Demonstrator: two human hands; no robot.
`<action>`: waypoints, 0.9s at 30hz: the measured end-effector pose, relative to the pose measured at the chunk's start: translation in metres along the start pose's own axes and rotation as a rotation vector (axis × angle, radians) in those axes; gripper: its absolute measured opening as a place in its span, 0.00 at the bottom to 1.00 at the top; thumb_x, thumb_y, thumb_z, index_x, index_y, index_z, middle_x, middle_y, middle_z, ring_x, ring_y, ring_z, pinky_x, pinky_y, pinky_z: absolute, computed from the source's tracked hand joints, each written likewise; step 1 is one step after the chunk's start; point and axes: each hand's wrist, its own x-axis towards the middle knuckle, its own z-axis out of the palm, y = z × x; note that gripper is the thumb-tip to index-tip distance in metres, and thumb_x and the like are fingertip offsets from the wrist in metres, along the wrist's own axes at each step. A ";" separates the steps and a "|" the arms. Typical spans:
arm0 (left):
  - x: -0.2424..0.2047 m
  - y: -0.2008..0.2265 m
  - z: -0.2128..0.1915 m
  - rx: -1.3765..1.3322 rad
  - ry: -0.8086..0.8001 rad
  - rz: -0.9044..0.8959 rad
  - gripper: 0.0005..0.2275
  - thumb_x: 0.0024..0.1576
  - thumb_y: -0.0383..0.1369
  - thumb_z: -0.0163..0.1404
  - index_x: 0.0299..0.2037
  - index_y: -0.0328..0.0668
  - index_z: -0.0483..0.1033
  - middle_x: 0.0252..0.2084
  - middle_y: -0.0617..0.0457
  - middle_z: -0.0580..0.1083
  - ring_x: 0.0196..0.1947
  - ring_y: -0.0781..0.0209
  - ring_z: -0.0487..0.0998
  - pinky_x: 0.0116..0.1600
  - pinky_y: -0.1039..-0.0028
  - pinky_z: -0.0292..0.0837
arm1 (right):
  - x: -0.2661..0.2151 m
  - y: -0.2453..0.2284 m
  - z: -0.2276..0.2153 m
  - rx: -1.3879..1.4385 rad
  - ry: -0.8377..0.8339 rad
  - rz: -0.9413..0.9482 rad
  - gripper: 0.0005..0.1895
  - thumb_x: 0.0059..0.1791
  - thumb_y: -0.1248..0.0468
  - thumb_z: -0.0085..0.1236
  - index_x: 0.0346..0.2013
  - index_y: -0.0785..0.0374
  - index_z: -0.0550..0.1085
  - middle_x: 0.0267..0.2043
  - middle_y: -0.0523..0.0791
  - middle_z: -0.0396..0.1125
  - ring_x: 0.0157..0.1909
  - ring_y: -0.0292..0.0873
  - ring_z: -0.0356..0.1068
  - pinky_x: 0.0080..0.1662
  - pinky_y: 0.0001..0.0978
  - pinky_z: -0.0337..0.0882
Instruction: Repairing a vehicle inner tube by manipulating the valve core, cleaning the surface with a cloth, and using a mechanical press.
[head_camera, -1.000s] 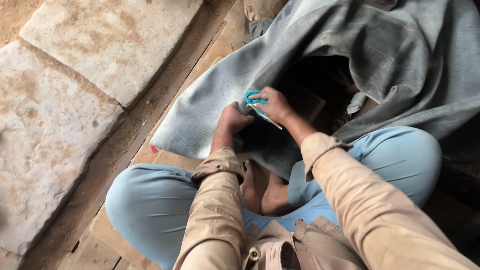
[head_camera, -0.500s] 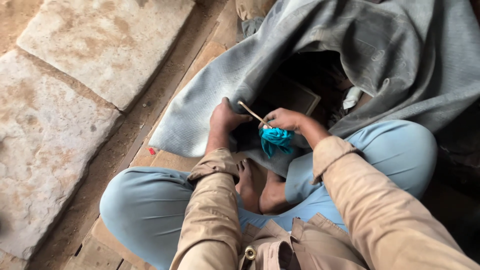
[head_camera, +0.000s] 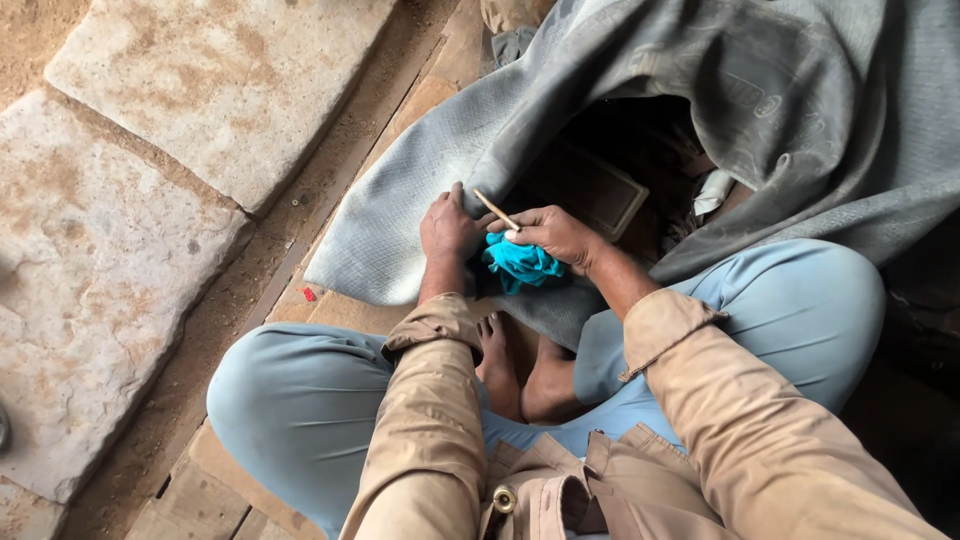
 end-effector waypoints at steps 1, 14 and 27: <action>0.000 0.002 -0.003 -0.023 -0.038 -0.018 0.35 0.42 0.54 0.64 0.54 0.39 0.71 0.43 0.40 0.77 0.47 0.41 0.78 0.49 0.55 0.73 | 0.001 0.004 -0.002 -0.006 0.011 -0.041 0.17 0.50 0.66 0.58 0.54 0.67 0.78 0.48 0.46 0.77 0.46 0.35 0.76 0.52 0.27 0.75; 0.000 0.002 0.000 -0.034 -0.035 -0.049 0.26 0.44 0.51 0.64 0.39 0.37 0.74 0.38 0.40 0.79 0.43 0.38 0.80 0.49 0.54 0.73 | 0.002 0.010 -0.029 -0.308 0.334 0.185 0.14 0.51 0.58 0.60 0.44 0.64 0.80 0.37 0.45 0.77 0.38 0.36 0.76 0.42 0.30 0.77; 0.012 0.008 -0.025 -0.146 -0.260 -0.169 0.26 0.44 0.55 0.63 0.41 0.41 0.84 0.37 0.42 0.81 0.42 0.46 0.82 0.50 0.59 0.75 | 0.001 0.015 -0.031 -0.390 0.385 0.245 0.23 0.47 0.59 0.63 0.55 0.63 0.75 0.46 0.49 0.76 0.47 0.39 0.76 0.49 0.33 0.77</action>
